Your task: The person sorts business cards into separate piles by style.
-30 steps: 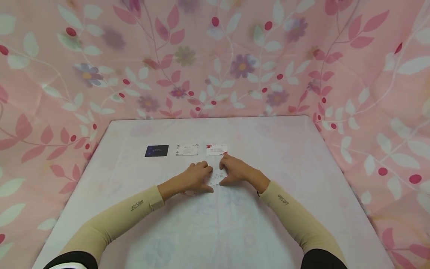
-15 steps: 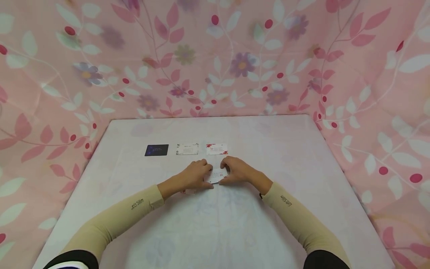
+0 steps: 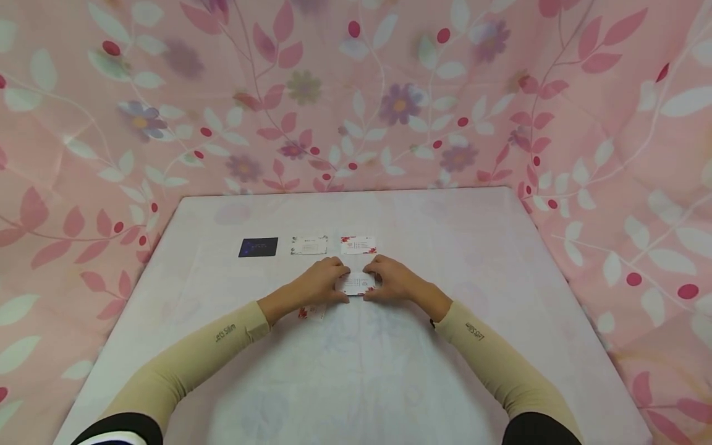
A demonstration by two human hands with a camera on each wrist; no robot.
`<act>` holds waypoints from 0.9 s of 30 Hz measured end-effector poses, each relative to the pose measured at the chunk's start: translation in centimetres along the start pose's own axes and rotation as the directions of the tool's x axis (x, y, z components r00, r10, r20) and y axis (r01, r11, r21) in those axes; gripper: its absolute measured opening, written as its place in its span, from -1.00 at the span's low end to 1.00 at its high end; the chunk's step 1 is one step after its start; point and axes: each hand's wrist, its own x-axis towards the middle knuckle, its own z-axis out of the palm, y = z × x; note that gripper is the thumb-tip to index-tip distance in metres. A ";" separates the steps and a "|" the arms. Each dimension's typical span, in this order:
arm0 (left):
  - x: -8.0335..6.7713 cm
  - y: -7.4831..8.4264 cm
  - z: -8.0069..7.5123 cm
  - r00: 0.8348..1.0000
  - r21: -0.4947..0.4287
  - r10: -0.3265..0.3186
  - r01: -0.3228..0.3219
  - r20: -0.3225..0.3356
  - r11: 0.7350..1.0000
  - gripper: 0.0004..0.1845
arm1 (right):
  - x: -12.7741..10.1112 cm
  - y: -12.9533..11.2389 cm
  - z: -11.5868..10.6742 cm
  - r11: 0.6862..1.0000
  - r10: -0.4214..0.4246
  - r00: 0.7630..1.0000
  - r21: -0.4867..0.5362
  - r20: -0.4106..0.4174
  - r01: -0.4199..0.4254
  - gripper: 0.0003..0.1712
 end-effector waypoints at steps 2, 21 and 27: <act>0.1 -0.2 -0.3 1.000 -0.023 -0.002 0.002 -0.016 1.000 -0.24 | 0.0 0.0 -0.2 1.000 -0.015 1.000 -0.004 -0.025 0.015 -0.39; 4.1 -3.0 -2.0 0.992 -0.030 -0.088 0.086 -0.091 0.996 -0.25 | 3.8 2.7 -2.0 0.998 0.051 0.989 -0.025 -0.139 -0.055 -0.29; 5.8 -3.8 -2.1 0.986 -0.058 -0.134 0.129 -0.097 0.990 -0.30 | 5.2 3.5 -2.7 0.995 0.093 0.985 -0.011 -0.145 -0.096 -0.29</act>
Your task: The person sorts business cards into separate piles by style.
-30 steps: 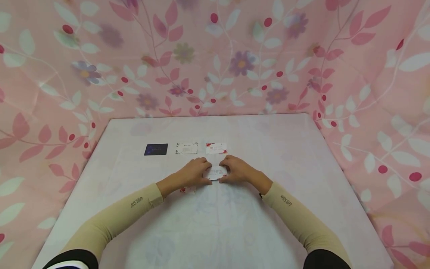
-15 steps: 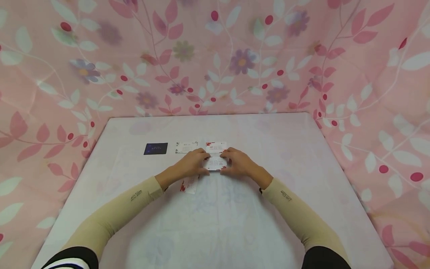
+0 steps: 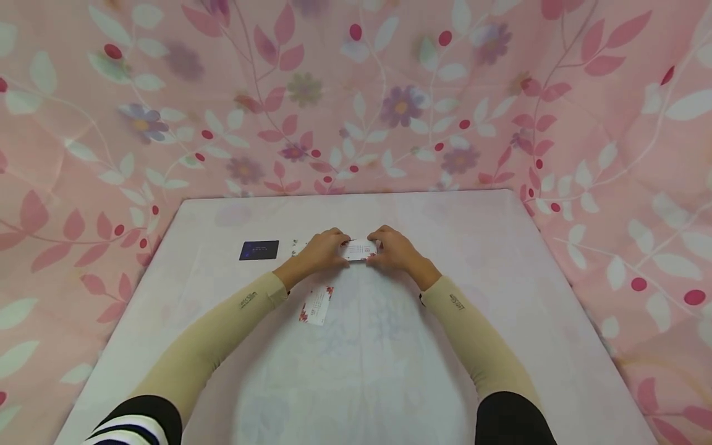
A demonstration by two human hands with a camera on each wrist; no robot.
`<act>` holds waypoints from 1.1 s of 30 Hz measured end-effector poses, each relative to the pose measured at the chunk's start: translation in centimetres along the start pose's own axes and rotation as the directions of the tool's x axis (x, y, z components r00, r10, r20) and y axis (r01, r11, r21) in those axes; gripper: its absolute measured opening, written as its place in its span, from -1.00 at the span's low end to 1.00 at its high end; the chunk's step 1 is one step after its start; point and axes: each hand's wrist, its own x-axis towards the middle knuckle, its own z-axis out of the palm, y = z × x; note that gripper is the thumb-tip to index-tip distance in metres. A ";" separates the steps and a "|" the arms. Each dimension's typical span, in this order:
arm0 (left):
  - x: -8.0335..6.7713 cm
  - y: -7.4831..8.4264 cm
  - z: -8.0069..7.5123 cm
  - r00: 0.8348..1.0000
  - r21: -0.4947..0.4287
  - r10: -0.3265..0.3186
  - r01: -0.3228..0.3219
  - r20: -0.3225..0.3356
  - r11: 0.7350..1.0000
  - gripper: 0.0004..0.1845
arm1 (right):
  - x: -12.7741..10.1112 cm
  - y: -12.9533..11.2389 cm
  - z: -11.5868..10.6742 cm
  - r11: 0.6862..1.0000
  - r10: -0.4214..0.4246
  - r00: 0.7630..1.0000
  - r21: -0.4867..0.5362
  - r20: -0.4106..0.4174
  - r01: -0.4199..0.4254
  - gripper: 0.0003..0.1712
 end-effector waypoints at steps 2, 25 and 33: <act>0.6 -0.1 0.1 1.000 0.006 -0.016 0.016 0.005 1.000 -0.30 | 0.3 0.2 0.0 1.000 0.017 1.000 -0.006 -0.003 -0.017 -0.30; 2.4 -0.2 -0.5 0.987 -0.016 -0.089 0.092 0.136 0.996 -0.52 | 1.7 1.7 0.5 0.982 0.152 0.983 0.101 0.099 -0.162 -0.33; 2.4 -0.4 -0.6 0.987 -0.037 -0.090 0.095 0.132 0.995 -0.45 | 1.8 1.9 0.6 0.981 0.150 0.984 0.113 0.098 -0.161 -0.31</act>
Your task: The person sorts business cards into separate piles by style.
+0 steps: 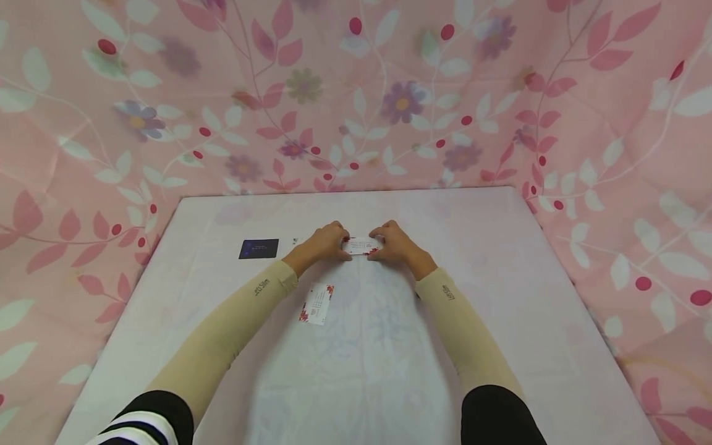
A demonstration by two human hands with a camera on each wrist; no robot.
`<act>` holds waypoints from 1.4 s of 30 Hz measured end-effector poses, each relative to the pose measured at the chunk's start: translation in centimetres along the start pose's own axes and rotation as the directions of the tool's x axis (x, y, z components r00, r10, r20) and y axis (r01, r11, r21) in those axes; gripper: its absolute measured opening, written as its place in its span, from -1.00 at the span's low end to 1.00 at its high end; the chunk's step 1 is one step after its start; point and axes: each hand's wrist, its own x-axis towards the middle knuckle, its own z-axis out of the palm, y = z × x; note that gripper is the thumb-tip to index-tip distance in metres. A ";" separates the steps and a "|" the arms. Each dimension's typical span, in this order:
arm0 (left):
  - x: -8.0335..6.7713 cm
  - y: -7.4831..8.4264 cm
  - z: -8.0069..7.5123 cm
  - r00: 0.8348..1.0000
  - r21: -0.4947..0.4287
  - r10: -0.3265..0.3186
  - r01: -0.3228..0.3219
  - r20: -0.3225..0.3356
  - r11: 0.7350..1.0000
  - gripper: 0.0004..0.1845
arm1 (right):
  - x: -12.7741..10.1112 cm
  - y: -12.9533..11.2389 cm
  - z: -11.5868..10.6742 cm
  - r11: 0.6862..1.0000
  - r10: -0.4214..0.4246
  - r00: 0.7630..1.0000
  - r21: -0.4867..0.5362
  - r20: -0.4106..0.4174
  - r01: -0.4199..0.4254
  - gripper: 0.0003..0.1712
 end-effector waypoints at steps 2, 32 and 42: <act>-0.1 0.0 0.0 1.000 -0.009 0.004 -0.004 0.001 1.000 -0.42 | 0.0 0.1 0.1 1.000 0.001 1.000 -0.002 -0.002 -0.001 -0.32; -0.1 -0.1 -0.3 1.000 -0.052 -0.008 0.009 0.013 0.999 -0.49 | 0.3 0.0 0.3 0.998 0.060 0.998 0.014 0.010 -0.060 -0.37; -0.2 -0.1 -0.2 1.000 -0.059 -0.004 0.004 0.002 0.998 -0.45 | 0.0 -0.4 0.0 0.999 0.052 0.998 0.015 0.026 -0.052 -0.35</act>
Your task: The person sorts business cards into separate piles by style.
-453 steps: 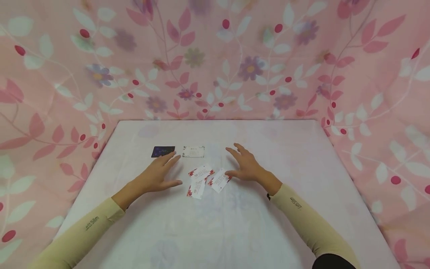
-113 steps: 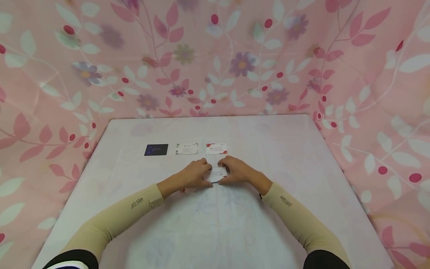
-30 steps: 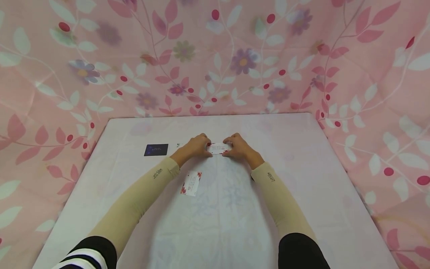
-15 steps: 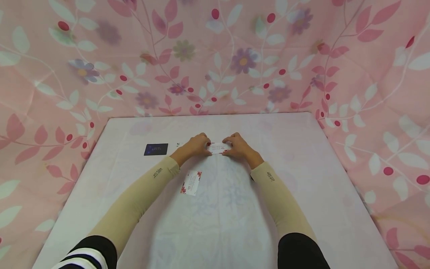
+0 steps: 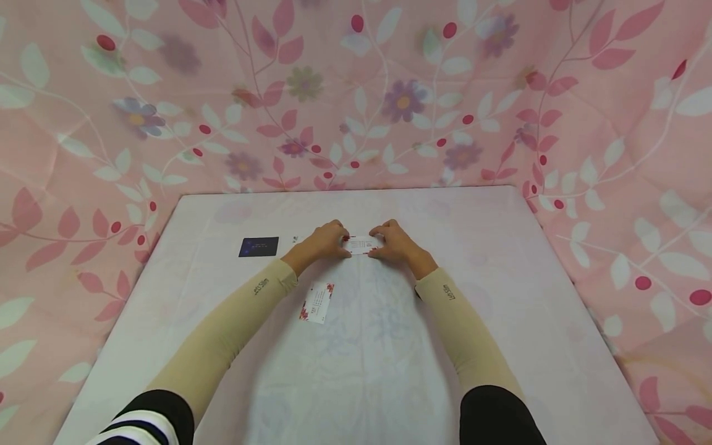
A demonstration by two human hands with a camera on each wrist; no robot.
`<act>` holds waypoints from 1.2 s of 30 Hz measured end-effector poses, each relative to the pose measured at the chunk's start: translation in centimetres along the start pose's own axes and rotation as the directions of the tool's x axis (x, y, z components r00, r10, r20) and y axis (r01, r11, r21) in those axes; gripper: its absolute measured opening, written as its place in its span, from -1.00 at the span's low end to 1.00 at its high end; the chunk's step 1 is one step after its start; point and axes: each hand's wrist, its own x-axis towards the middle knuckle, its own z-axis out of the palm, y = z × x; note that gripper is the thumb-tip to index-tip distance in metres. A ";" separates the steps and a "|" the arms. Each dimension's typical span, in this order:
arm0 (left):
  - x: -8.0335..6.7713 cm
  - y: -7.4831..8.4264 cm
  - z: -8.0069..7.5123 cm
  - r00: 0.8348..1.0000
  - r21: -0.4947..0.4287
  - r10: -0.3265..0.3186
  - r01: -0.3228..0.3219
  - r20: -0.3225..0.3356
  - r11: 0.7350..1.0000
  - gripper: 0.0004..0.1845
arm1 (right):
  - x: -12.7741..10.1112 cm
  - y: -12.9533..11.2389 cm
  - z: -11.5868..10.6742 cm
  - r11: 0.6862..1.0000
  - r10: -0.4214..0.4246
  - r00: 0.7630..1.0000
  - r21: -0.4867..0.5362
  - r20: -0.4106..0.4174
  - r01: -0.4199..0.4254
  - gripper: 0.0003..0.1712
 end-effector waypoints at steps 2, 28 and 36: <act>0.0 0.0 -0.1 1.000 -0.002 0.005 -0.005 -0.006 1.000 -0.46 | 0.0 -0.1 -0.1 1.000 -0.001 1.000 0.003 -0.001 0.001 -0.36; -0.3 -0.1 -0.1 0.999 0.013 0.040 -0.040 -0.002 0.999 -0.25 | -0.8 0.1 -0.9 0.988 0.018 1.000 0.153 0.018 -0.021 -0.18; -3.9 -0.9 -0.8 0.989 0.093 0.107 -0.098 -0.104 0.991 -0.14 | -3.3 -0.6 -0.9 0.978 -0.005 1.000 0.207 -0.016 0.008 0.02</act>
